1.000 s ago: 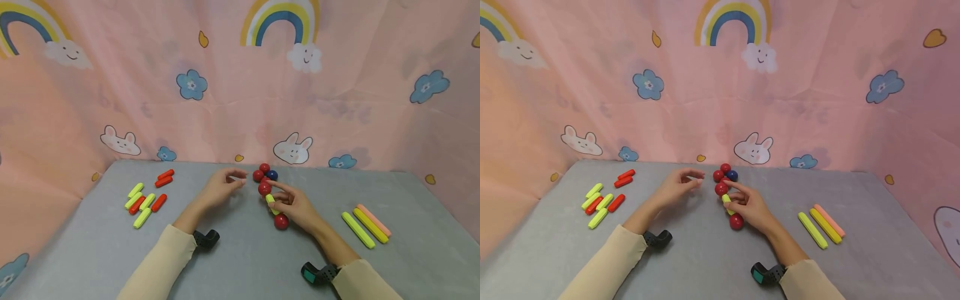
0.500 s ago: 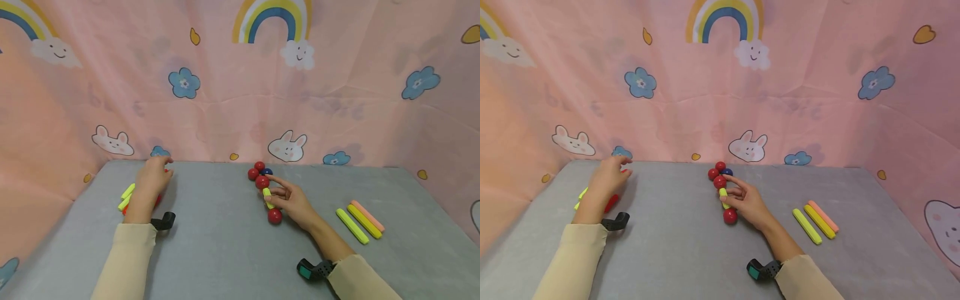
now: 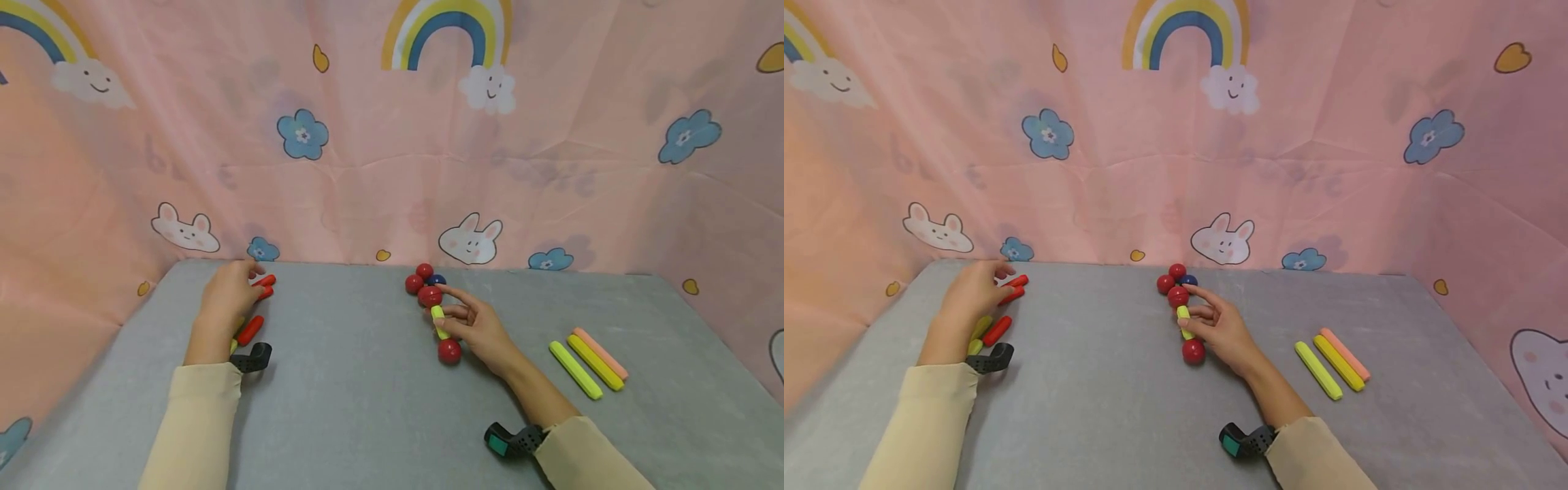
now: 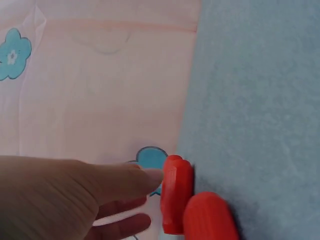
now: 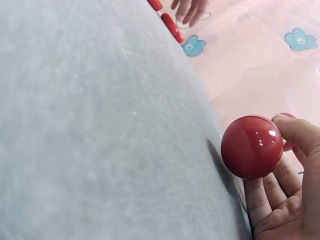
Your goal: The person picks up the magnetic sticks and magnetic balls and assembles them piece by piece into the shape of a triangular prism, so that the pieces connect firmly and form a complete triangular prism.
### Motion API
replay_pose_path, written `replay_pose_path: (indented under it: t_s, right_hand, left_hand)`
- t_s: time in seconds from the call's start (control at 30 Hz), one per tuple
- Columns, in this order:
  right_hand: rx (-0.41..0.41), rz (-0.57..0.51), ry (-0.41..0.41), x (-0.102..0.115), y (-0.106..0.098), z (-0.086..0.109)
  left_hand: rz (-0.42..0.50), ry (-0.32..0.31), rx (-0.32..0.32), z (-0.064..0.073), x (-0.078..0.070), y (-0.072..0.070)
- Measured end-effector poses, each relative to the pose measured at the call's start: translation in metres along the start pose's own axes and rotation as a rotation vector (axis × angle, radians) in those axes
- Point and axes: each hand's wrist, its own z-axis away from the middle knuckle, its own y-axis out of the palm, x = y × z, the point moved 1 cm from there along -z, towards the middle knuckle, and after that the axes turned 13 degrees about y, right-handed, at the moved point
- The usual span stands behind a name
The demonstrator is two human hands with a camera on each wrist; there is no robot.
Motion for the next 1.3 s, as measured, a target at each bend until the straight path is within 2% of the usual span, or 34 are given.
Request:
replay_pose_path:
  t_s: [0.17, 0.37, 0.67, 0.87, 1.07, 1.17, 1.3]
  right_hand:
    - [-0.008, 0.015, 0.004, 0.000, 0.000, 0.000]
    - [0.000, 0.018, 0.008, 0.000, 0.000, 0.001]
    - [-0.012, 0.019, 0.019, 0.001, 0.000, 0.001]
    - [-0.018, 0.024, 0.022, 0.000, -0.001, 0.001]
    - [-0.027, 0.006, 0.019, -0.001, -0.004, 0.002]
    - [-0.031, -0.016, 0.009, -0.001, -0.004, 0.002]
    - [-0.031, -0.042, 0.004, -0.001, -0.003, 0.002]
  left_hand:
    - [-0.015, -0.063, 0.007, 0.000, 0.002, 0.007]
    - [-0.052, -0.088, -0.011, -0.002, 0.003, 0.013]
    - [-0.058, -0.082, -0.021, -0.001, 0.002, 0.016]
    - [-0.045, -0.066, -0.053, -0.003, -0.007, 0.012]
    - [0.033, -0.001, -0.025, -0.009, -0.026, 0.011]
    - [0.102, 0.029, -0.017, -0.012, -0.043, 0.016]
    - [0.262, 0.097, 0.016, -0.018, -0.072, 0.030]
